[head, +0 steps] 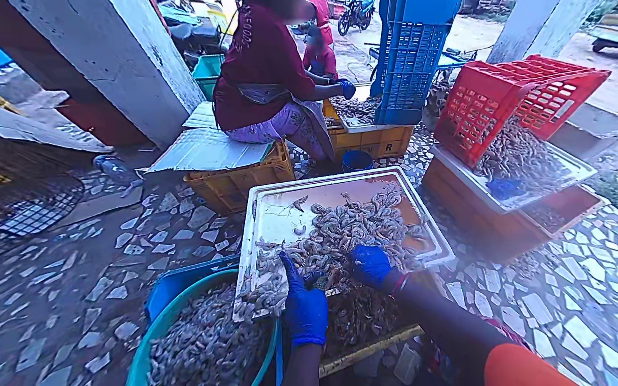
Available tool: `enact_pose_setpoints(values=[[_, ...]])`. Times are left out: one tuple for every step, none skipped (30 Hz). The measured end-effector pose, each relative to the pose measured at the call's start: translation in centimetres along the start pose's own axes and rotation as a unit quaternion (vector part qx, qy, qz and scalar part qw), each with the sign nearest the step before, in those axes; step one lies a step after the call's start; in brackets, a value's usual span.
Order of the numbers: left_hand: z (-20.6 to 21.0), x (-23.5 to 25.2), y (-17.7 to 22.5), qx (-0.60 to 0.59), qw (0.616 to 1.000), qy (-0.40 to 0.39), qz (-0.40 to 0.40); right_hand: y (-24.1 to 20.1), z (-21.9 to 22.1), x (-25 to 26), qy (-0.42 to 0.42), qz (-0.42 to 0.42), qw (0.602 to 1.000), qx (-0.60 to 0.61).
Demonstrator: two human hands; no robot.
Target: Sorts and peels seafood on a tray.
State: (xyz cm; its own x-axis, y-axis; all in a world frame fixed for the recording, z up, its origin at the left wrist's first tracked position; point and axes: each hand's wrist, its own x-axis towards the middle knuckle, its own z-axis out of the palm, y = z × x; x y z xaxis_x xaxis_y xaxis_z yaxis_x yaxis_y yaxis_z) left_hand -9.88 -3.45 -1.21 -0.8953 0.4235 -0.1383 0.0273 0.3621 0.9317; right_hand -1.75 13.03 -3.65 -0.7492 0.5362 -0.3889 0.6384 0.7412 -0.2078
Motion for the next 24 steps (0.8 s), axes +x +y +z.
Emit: enact_pose_setpoints(values=[[-0.1,0.0,-0.1,0.078,0.996,-0.037,-0.025,0.1,0.0,-0.1,0.005,0.0,1.0,-0.005],[-0.2,0.1,-0.2,0.16,0.983,-0.082,-0.048,0.2,-0.3,-0.1,0.004,0.004,1.0,-0.013],[-0.3,0.2,-0.3,0.244,0.959,-0.128,-0.061,0.5,-0.6,-0.2,-0.002,0.012,1.0,-0.017],[-0.2,0.3,-0.5,0.303,0.936,-0.17,-0.063,0.9,-1.0,-0.4,-0.003,0.018,1.0,-0.013],[0.0,0.3,-0.7,0.329,0.92,-0.205,-0.054,1.3,-1.3,-0.6,0.006,0.019,1.0,-0.001],[0.3,0.2,-0.6,0.314,0.921,-0.225,-0.041,1.6,-1.6,-0.8,0.023,0.014,1.0,0.009],[0.7,0.0,-0.6,0.26,0.936,-0.236,-0.032,1.5,-2.0,-1.3,0.038,0.001,0.999,0.014],[1.2,-0.2,-0.4,0.178,0.954,-0.238,-0.025,1.1,-2.4,-2.1,0.05,-0.019,0.998,0.014],[1.8,-0.5,-0.3,0.095,0.967,-0.234,-0.018,0.6,-2.7,-2.9,0.062,-0.043,0.997,0.011],[2.4,-0.8,-0.2,0.032,0.974,-0.225,-0.013,0.1,-2.8,-3.7,0.075,-0.067,0.995,0.009],[3.0,-1.0,-0.2,-0.011,0.977,-0.211,-0.009,-0.2,-2.6,-4.3,0.087,-0.09,0.992,0.005],[3.5,-1.1,-0.4,-0.046,0.981,-0.19,-0.009,-0.3,-2.4,-4.7,0.094,-0.111,0.989,0.006],[4.1,-1.2,-0.6,-0.085,0.983,-0.164,-0.011,-0.1,-2.3,-5.0,0.098,-0.13,0.987,0.015],[4.7,-1.2,-0.9,-0.116,0.983,-0.141,-0.013,0.3,-2.3,-5.3,0.093,-0.145,0.984,0.035],[5.0,-1.1,-0.9,-0.131,0.984,-0.123,-0.015,0.8,-2.5,-5.4,0.085,-0.15,0.982,0.07],[5.0,-1.0,-0.8,-0.134,0.985,-0.108,-0.018,1.5,-2.9,-5.4,0.079,-0.148,0.979,0.12],[5.0,-1.0,-0.6,-0.122,0.987,-0.1,-0.016,2.2,-3.2,-5.5,0.084,-0.141,0.972,0.169],[4.9,-1.0,-0.4,-0.091,0.991,-0.101,-0.007,2.7,-3.3,-5.3,0.094,-0.128,0.967,0.2],[4.8,-0.9,-0.2,-0.039,0.993,-0.11,0.002,3.1,-3.3,-5.1,0.104,-0.122,0.963,0.219],[4.8,-1.0,0.2,0.023,0.992,-0.126,0.005,3.3,-3.2,-5.0,0.097,-0.124,0.961,0.229],[4.9,-1.2,0.6,0.09,0.985,-0.147,0.008,3.4,-3.2,-4.9,0.07,-0.13,0.962,0.231],[5.2,-1.3,1.0,0.153,0.975,-0.161,0.015,3.3,-3.3,-5.0,0.034,-0.134,0.966,0.22],[5.3,-1.5,1.4,0.203,0.964,-0.171,0.019,2.9,-3.4,-5.0,0.008,-0.136,0.971,0.196],[5.4,-1.7,1.8,0.244,0.954,-0.175,0.02,2.5,-3.4,-5.0,-0.007,-0.135,0.977,0.162]])
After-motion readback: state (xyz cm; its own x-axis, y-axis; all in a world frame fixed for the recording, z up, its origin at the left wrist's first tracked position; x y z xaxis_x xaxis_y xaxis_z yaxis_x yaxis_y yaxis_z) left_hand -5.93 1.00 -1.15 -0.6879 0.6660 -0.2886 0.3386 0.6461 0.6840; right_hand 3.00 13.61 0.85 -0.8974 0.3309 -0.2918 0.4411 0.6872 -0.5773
